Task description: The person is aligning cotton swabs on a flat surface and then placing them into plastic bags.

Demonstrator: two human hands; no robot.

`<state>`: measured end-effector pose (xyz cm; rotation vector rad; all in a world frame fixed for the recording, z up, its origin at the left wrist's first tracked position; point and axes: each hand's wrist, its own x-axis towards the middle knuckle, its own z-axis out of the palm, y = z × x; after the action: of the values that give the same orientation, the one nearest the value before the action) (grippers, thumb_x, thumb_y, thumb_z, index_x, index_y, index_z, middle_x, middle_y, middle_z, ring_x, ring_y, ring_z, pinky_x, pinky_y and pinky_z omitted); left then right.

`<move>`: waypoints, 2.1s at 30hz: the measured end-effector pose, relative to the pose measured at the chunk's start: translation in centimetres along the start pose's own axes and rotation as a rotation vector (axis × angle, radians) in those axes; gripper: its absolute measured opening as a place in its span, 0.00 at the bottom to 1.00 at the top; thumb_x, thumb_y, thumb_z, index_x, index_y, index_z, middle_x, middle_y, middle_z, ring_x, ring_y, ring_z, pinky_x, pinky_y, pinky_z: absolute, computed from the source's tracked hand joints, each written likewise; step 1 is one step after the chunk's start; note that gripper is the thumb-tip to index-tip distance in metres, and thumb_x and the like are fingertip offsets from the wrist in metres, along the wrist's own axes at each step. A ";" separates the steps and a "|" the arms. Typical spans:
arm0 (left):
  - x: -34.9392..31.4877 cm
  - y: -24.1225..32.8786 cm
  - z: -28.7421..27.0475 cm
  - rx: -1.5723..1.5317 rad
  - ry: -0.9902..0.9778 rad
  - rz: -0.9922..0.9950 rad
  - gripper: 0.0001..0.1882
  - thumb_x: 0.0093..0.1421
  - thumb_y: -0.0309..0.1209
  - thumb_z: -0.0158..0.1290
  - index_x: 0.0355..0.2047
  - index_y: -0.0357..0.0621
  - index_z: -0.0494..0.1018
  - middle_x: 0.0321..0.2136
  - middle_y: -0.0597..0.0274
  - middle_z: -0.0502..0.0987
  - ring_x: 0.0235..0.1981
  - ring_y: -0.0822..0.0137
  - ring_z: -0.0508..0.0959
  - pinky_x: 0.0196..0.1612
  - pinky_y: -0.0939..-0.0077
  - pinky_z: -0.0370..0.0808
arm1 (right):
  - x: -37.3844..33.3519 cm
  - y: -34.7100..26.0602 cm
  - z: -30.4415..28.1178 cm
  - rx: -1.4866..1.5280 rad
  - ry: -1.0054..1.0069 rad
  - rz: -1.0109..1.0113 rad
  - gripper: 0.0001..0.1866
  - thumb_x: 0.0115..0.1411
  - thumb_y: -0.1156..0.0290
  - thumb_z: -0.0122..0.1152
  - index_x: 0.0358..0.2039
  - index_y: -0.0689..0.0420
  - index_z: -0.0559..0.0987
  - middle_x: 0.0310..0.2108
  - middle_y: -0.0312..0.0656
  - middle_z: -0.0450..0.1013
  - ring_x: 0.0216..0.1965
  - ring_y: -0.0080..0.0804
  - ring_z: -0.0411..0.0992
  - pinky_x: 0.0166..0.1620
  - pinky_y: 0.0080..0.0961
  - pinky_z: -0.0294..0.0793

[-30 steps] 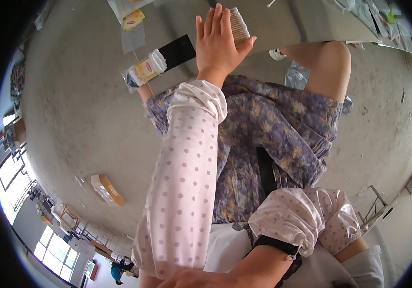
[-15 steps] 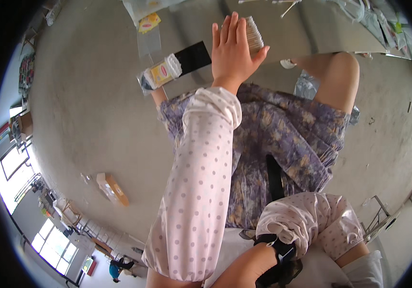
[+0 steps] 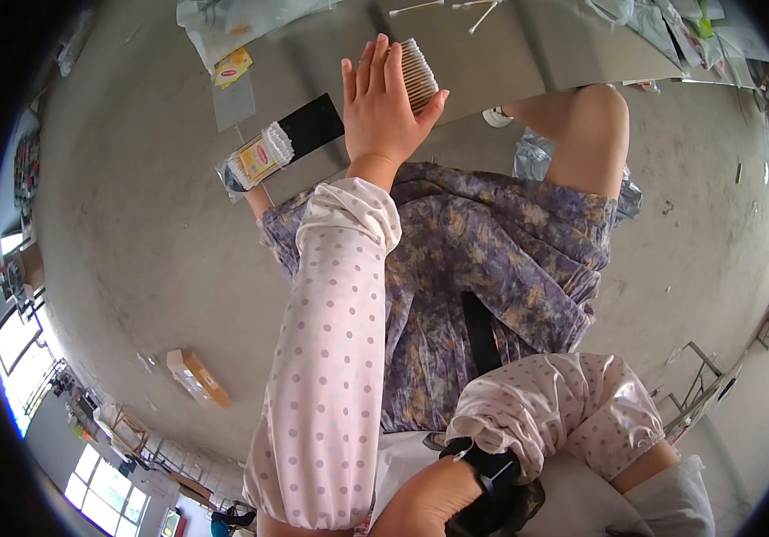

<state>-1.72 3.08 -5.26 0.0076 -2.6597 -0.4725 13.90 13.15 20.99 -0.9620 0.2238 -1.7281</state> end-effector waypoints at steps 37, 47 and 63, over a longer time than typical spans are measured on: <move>-0.9 1.2 -2.4 0.173 -0.349 0.004 0.61 0.53 0.70 0.51 0.68 0.28 0.49 0.70 0.42 0.50 0.73 0.49 0.47 0.72 0.51 0.46 | -16.0 -5.1 -30.2 -1.666 1.003 -0.024 0.11 0.46 0.86 0.53 0.17 0.55 0.78 0.31 0.32 0.77 0.37 0.33 0.72 0.40 0.29 0.72; -0.8 1.2 -2.3 0.192 -0.362 0.017 0.63 0.51 0.70 0.52 0.69 0.28 0.45 0.70 0.39 0.47 0.72 0.46 0.47 0.71 0.50 0.47 | -15.8 -5.0 -30.4 -1.821 0.917 -0.031 0.09 0.44 0.81 0.57 0.14 0.52 0.78 0.31 0.28 0.76 0.38 0.31 0.72 0.43 0.30 0.72; -0.4 1.1 -2.5 0.186 -0.356 0.014 0.63 0.51 0.67 0.56 0.69 0.29 0.43 0.71 0.39 0.45 0.72 0.46 0.46 0.71 0.50 0.46 | -15.5 -5.5 -29.9 -1.815 0.882 -0.017 0.08 0.44 0.80 0.59 0.13 0.53 0.77 0.32 0.28 0.76 0.39 0.31 0.72 0.44 0.29 0.70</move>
<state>-0.22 3.28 -2.97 -0.0425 -3.0423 -0.2373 -9.59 19.72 -2.94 -1.1809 2.6219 -1.5337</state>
